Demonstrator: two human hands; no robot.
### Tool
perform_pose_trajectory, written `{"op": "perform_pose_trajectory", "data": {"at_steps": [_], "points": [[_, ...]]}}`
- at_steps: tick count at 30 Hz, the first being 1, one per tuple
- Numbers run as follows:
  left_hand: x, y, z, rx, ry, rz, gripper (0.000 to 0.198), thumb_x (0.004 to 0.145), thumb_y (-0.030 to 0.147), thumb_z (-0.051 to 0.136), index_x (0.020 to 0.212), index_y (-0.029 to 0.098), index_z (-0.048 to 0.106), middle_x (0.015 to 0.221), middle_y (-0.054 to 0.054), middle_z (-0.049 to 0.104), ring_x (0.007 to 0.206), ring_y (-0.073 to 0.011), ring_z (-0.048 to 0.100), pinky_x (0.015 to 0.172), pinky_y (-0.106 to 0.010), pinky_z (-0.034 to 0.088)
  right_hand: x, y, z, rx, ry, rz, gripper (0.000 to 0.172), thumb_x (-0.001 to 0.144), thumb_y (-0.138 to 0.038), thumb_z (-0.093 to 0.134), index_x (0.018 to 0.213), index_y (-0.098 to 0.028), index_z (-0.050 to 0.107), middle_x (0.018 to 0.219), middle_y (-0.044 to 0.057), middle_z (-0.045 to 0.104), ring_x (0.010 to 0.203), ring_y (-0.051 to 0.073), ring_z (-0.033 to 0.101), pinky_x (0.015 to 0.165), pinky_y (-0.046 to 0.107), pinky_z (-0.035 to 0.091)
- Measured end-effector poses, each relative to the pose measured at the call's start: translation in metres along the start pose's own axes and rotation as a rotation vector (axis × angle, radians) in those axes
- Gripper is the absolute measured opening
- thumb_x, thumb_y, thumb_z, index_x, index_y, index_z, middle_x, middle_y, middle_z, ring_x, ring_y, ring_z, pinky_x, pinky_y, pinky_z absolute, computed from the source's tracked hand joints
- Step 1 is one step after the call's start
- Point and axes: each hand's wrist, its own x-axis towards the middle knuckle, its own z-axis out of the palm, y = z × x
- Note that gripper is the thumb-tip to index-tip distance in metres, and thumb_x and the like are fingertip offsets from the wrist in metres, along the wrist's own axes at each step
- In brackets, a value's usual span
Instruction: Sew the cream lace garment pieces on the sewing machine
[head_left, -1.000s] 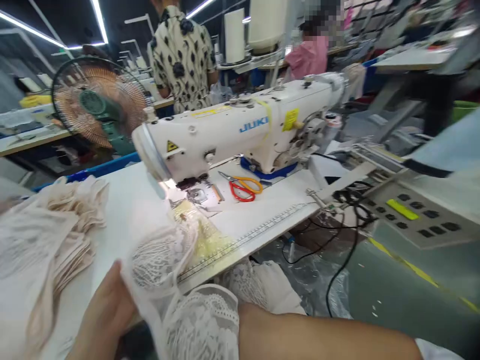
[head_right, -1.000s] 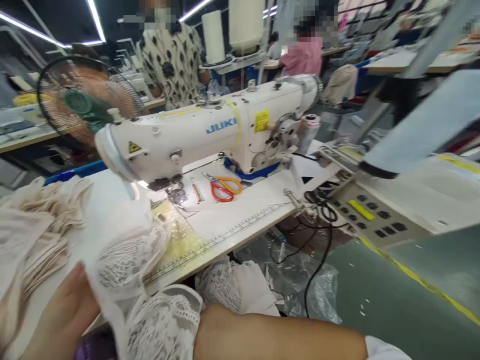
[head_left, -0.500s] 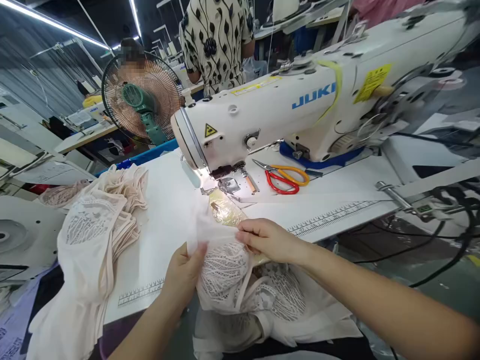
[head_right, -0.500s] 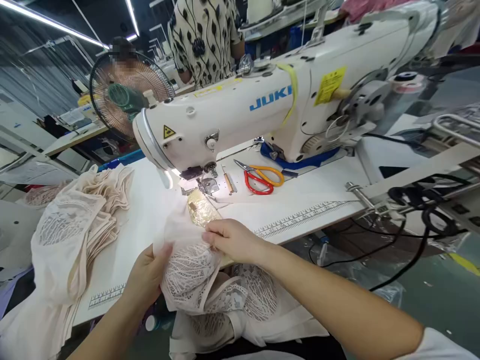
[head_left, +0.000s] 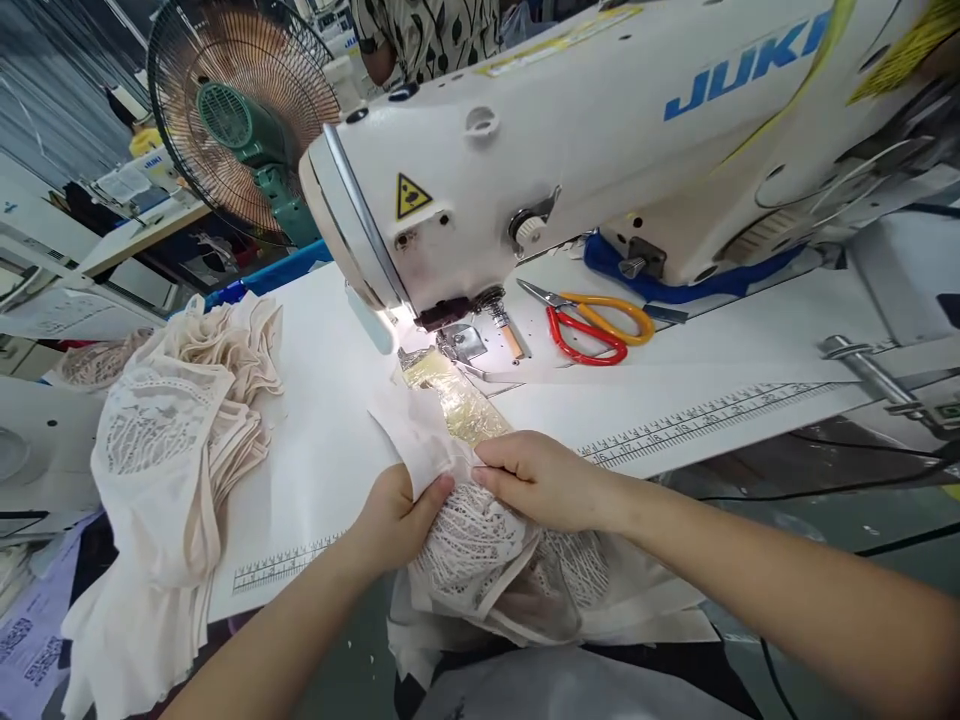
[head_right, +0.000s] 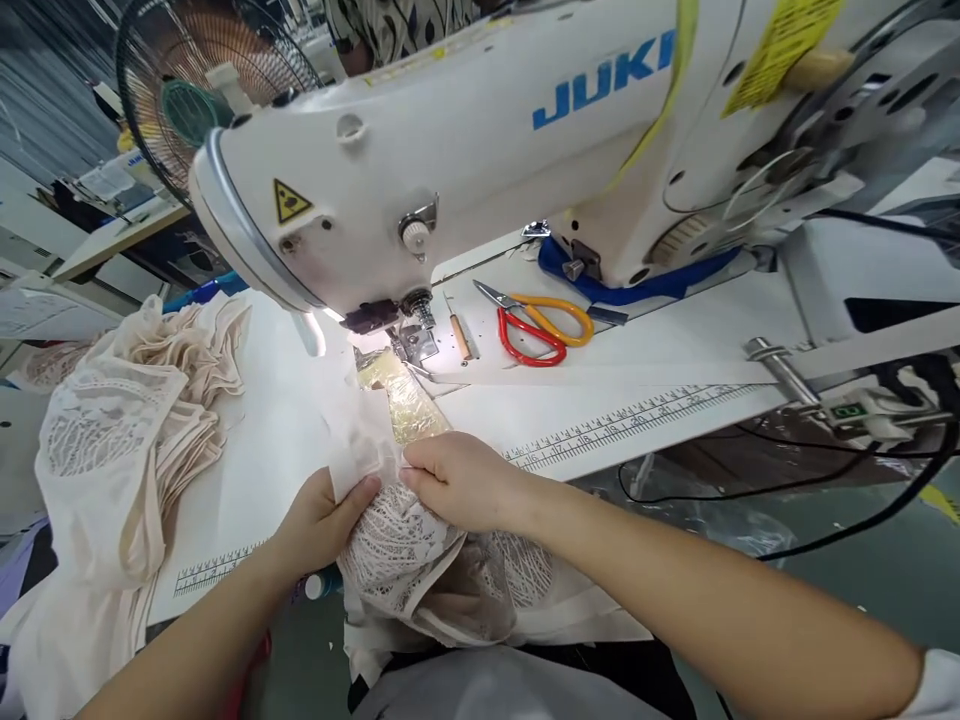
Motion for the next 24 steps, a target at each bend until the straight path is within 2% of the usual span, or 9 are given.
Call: {"op": "perform_pose_trajectory", "data": {"at_steps": [3, 7, 10, 14, 17, 21, 24], "points": [[0.004, 0.002, 0.004, 0.122, 0.01, 0.04, 0.02, 0.077, 0.033, 0.06, 0.079, 0.016, 0.07, 0.076, -0.004, 0.069, 0.076, -0.0232, 0.061, 0.071, -0.027, 0.046, 0.002, -0.001, 0.001, 0.004, 0.012, 0.015, 0.028, 0.082, -0.023, 0.041, 0.056, -0.02, 0.031, 0.056, -0.005, 0.038, 0.055, 0.01, 0.038, 0.053, 0.023, 0.029], [-0.003, 0.002, 0.004, 0.331, 0.092, 0.025, 0.033, 0.08, 0.039, 0.054, 0.058, 0.016, 0.061, 0.058, -0.003, 0.062, 0.057, -0.0187, 0.054, 0.056, -0.027, 0.042, -0.003, -0.004, 0.0, -0.038, 0.04, 0.026, 0.031, 0.082, -0.025, 0.043, 0.054, -0.02, 0.03, 0.056, -0.005, 0.037, 0.054, 0.01, 0.037, 0.052, 0.023, 0.028], [-0.017, -0.001, 0.004, 0.332, 0.118, 0.012, 0.035, 0.082, 0.041, 0.051, 0.061, 0.015, 0.062, 0.063, -0.004, 0.064, 0.063, -0.0206, 0.057, 0.058, -0.027, 0.042, -0.015, -0.005, -0.002, -0.071, 0.044, 0.038, 0.034, 0.082, -0.029, 0.044, 0.053, -0.02, 0.028, 0.054, -0.005, 0.035, 0.052, 0.01, 0.036, 0.051, 0.023, 0.026], [-0.035, -0.002, 0.011, 0.165, 0.137, -0.069, 0.034, 0.08, 0.044, 0.054, 0.08, 0.013, 0.068, 0.08, -0.008, 0.07, 0.079, -0.0267, 0.062, 0.067, -0.03, 0.045, -0.03, -0.007, 0.0, -0.131, 0.059, 0.073, 0.036, 0.082, -0.032, 0.044, 0.053, -0.021, 0.028, 0.051, -0.005, 0.034, 0.05, 0.01, 0.033, 0.05, 0.024, 0.023], [-0.043, 0.001, 0.022, -0.133, 0.114, -0.182, 0.037, 0.076, 0.046, 0.06, 0.091, 0.013, 0.068, 0.085, -0.009, 0.071, 0.086, -0.0283, 0.063, 0.07, -0.032, 0.048, -0.034, -0.01, 0.003, -0.189, 0.098, 0.1, 0.035, 0.081, -0.032, 0.045, 0.052, -0.021, 0.029, 0.051, -0.005, 0.036, 0.051, 0.011, 0.033, 0.05, 0.026, 0.021], [-0.049, 0.007, 0.032, -0.553, 0.019, -0.316, 0.045, 0.067, 0.044, 0.071, 0.098, 0.013, 0.065, 0.086, -0.01, 0.071, 0.086, -0.0274, 0.064, 0.073, -0.034, 0.049, -0.038, -0.009, 0.002, -0.183, 0.122, 0.108, 0.031, 0.078, -0.032, 0.047, 0.055, -0.021, 0.029, 0.055, -0.005, 0.036, 0.052, 0.011, 0.035, 0.05, 0.025, 0.024], [-0.05, 0.009, 0.034, -0.642, 0.006, -0.322, 0.05, 0.062, 0.043, 0.076, 0.098, 0.011, 0.065, 0.087, -0.012, 0.071, 0.087, -0.0273, 0.064, 0.077, -0.035, 0.049, -0.041, -0.006, -0.001, -0.14, 0.075, 0.061, 0.03, 0.082, -0.036, 0.043, 0.058, -0.021, 0.033, 0.06, -0.005, 0.04, 0.056, 0.011, 0.039, 0.052, 0.023, 0.029]]}}
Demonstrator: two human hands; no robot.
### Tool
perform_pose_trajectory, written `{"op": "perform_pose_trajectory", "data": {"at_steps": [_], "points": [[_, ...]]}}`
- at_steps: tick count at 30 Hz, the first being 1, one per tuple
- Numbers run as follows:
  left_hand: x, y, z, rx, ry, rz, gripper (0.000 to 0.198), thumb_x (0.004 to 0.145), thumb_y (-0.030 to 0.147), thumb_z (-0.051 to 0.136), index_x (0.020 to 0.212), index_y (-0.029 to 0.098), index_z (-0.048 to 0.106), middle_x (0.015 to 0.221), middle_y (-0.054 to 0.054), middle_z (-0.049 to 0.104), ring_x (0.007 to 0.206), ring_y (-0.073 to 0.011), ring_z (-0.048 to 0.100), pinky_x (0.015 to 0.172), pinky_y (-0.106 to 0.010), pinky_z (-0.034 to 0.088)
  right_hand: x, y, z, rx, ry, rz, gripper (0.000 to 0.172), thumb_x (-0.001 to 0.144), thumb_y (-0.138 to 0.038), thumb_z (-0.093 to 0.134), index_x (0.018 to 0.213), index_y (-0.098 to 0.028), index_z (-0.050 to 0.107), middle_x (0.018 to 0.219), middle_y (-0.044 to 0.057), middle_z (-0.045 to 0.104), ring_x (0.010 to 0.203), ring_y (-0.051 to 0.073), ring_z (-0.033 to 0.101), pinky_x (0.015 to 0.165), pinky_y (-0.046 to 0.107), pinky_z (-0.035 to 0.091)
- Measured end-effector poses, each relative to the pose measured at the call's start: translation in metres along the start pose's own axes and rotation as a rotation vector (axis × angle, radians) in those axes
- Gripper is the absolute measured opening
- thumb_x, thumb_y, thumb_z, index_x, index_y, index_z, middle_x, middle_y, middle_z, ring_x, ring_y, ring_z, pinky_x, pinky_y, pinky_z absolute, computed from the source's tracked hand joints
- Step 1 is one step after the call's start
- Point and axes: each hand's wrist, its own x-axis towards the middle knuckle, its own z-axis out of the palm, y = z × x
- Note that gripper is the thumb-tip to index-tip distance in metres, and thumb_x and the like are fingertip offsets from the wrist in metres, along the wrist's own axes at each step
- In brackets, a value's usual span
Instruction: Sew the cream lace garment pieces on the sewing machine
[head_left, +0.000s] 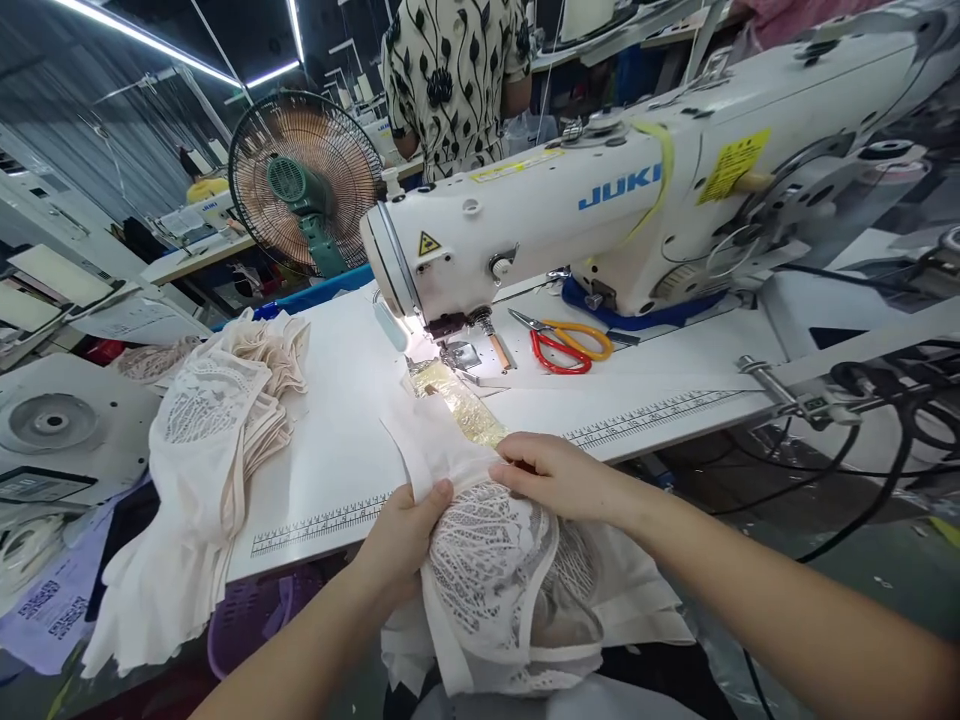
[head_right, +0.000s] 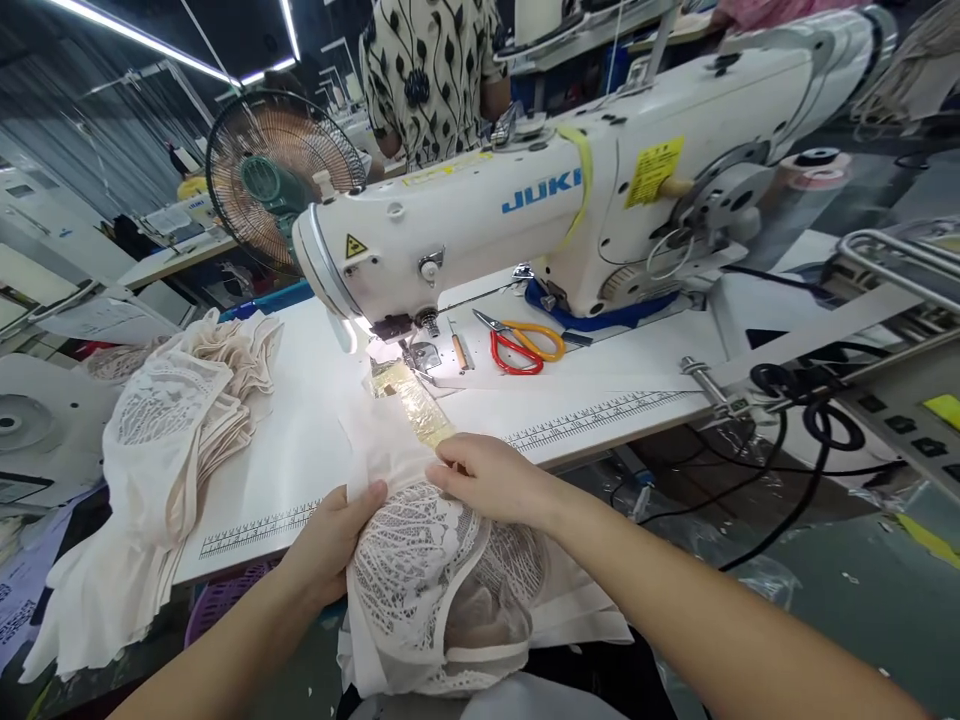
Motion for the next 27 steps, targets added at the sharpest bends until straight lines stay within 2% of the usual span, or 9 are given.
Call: {"op": "perform_pose_trajectory", "data": {"at_steps": [4, 8, 11, 14, 18, 22, 25, 26, 27], "points": [[0.006, -0.005, -0.003, 0.084, 0.011, 0.048, 0.048, 0.066, 0.046, 0.072, 0.098, 0.011, 0.064, 0.09, -0.011, 0.07, 0.09, -0.0278, 0.063, 0.079, -0.036, 0.048, -0.001, 0.005, 0.0, 0.024, -0.062, -0.044, 0.036, 0.085, -0.037, 0.039, 0.055, -0.021, 0.03, 0.055, -0.005, 0.036, 0.054, 0.01, 0.037, 0.051, 0.023, 0.028], [0.014, -0.011, -0.003, 0.369, 0.07, 0.126, 0.036, 0.075, 0.046, 0.064, 0.09, 0.013, 0.065, 0.091, -0.01, 0.069, 0.094, -0.0289, 0.061, 0.08, -0.035, 0.047, 0.002, 0.005, 0.007, -0.018, -0.011, -0.037, 0.034, 0.085, -0.033, 0.039, 0.056, -0.021, 0.026, 0.055, -0.005, 0.036, 0.054, 0.011, 0.035, 0.052, 0.025, 0.025], [0.015, -0.01, 0.0, 0.428, 0.099, 0.115, 0.032, 0.077, 0.046, 0.061, 0.083, 0.014, 0.065, 0.088, -0.01, 0.07, 0.09, -0.0284, 0.062, 0.075, -0.033, 0.047, 0.002, 0.006, 0.01, -0.052, 0.028, -0.015, 0.034, 0.084, -0.031, 0.039, 0.055, -0.021, 0.025, 0.053, -0.005, 0.035, 0.053, 0.012, 0.035, 0.052, 0.026, 0.023], [0.013, -0.007, 0.003, 0.289, 0.087, 0.069, 0.033, 0.074, 0.045, 0.065, 0.083, 0.013, 0.065, 0.088, -0.011, 0.07, 0.087, -0.0272, 0.063, 0.073, -0.032, 0.048, 0.001, 0.007, 0.008, -0.068, 0.057, 0.006, 0.036, 0.084, -0.035, 0.039, 0.054, -0.022, 0.025, 0.051, -0.005, 0.035, 0.052, 0.012, 0.036, 0.051, 0.025, 0.024], [0.013, -0.01, 0.008, -0.021, -0.005, -0.011, 0.034, 0.068, 0.037, 0.073, 0.087, 0.01, 0.065, 0.085, -0.013, 0.07, 0.084, -0.0258, 0.064, 0.077, -0.033, 0.048, -0.002, 0.004, 0.001, -0.1, 0.097, 0.034, 0.037, 0.085, -0.039, 0.036, 0.053, -0.022, 0.025, 0.049, -0.004, 0.036, 0.05, 0.013, 0.038, 0.05, 0.025, 0.028], [0.018, -0.012, 0.013, -0.213, -0.015, -0.12, 0.027, 0.07, 0.024, 0.071, 0.089, 0.005, 0.065, 0.075, -0.013, 0.069, 0.077, -0.0255, 0.066, 0.073, -0.035, 0.05, -0.022, 0.006, -0.002, -0.219, 0.18, 0.086, 0.033, 0.087, -0.041, 0.032, 0.06, -0.022, 0.04, 0.061, 0.003, 0.052, 0.061, 0.019, 0.049, 0.057, 0.03, 0.034], [0.023, -0.004, 0.014, -0.264, 0.0, -0.159, 0.02, 0.078, 0.017, 0.062, 0.092, 0.004, 0.063, 0.07, -0.013, 0.068, 0.07, -0.0235, 0.066, 0.071, -0.035, 0.051, -0.051, 0.023, -0.001, -0.1, 0.282, 0.187, 0.037, 0.089, -0.047, 0.03, 0.075, -0.022, 0.053, 0.075, 0.007, 0.06, 0.072, 0.023, 0.055, 0.065, 0.035, 0.04], [0.025, 0.0, 0.014, -0.271, 0.01, -0.167, 0.018, 0.08, 0.016, 0.059, 0.093, 0.003, 0.062, 0.069, -0.013, 0.068, 0.069, -0.0229, 0.066, 0.07, -0.035, 0.051, -0.061, 0.031, 0.002, -0.029, 0.303, 0.22, 0.042, 0.088, -0.053, 0.029, 0.073, -0.022, 0.053, 0.072, 0.007, 0.06, 0.07, 0.023, 0.055, 0.064, 0.035, 0.042], [0.027, 0.004, 0.014, -0.271, 0.019, -0.173, 0.018, 0.081, 0.015, 0.056, 0.094, 0.003, 0.062, 0.069, -0.013, 0.067, 0.068, -0.0225, 0.066, 0.07, -0.035, 0.052, -0.07, 0.038, 0.006, 0.071, 0.238, 0.238, 0.049, 0.087, -0.059, 0.028, 0.072, -0.022, 0.055, 0.069, 0.007, 0.06, 0.068, 0.024, 0.056, 0.063, 0.035, 0.043]]}}
